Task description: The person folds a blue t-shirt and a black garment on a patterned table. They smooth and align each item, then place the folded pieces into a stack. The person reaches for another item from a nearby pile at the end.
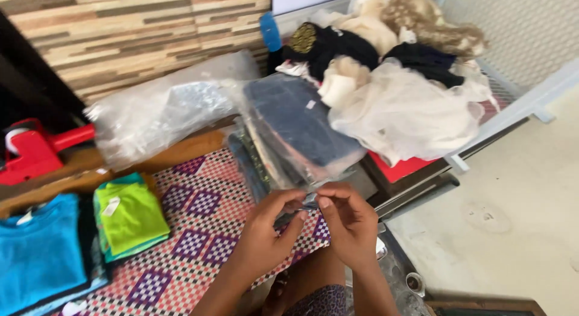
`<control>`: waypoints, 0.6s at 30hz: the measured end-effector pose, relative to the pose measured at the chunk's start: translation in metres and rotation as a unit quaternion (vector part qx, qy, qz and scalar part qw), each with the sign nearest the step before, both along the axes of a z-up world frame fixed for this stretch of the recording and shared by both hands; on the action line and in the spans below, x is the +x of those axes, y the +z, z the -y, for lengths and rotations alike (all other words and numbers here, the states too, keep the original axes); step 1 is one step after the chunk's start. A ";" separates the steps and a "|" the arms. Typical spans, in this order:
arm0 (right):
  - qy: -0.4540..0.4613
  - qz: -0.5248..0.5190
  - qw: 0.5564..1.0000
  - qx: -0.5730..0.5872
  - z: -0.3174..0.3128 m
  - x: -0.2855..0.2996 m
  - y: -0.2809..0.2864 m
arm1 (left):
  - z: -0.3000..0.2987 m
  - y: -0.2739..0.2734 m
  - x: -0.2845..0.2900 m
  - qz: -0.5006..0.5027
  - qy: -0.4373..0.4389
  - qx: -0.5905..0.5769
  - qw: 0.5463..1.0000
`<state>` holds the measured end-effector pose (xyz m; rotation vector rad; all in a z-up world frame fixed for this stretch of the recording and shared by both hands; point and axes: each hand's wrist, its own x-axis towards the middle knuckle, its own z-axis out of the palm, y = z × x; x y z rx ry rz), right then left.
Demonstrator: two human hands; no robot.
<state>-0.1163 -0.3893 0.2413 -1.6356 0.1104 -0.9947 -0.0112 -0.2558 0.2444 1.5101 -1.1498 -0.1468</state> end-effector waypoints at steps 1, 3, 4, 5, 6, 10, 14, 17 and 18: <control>-0.005 0.004 1.000 -0.002 0.007 -0.001 0.005 | 0.010 0.005 0.000 0.004 -0.005 -0.002 1.000; -0.025 0.020 0.999 -0.031 0.018 -0.003 0.013 | 0.027 0.015 0.000 0.011 -0.026 0.014 0.999; -0.029 0.024 0.999 -0.032 0.025 -0.003 0.017 | 0.036 0.018 0.000 0.015 -0.030 0.013 0.999; -0.113 -0.002 0.988 -0.109 0.031 -0.004 0.022 | 0.045 0.021 0.000 0.038 -0.027 -0.010 0.999; -0.195 -0.029 0.963 -0.184 0.038 -0.004 0.026 | 0.054 0.025 0.000 0.062 -0.023 -0.034 0.997; -0.329 -0.058 0.905 -0.264 0.077 0.004 0.024 | 0.079 0.035 -0.001 0.048 -0.051 -0.003 0.998; -0.407 -0.107 0.866 -0.271 0.113 0.012 0.015 | 0.094 0.039 -0.007 0.050 -0.017 0.041 0.998; -0.403 -0.175 0.872 -0.215 0.138 0.019 0.004 | 0.101 0.037 -0.009 0.046 -0.022 0.066 0.997; -0.407 -0.224 0.868 -0.177 0.146 0.021 -0.001 | 0.103 0.034 -0.009 0.047 -0.028 0.071 0.996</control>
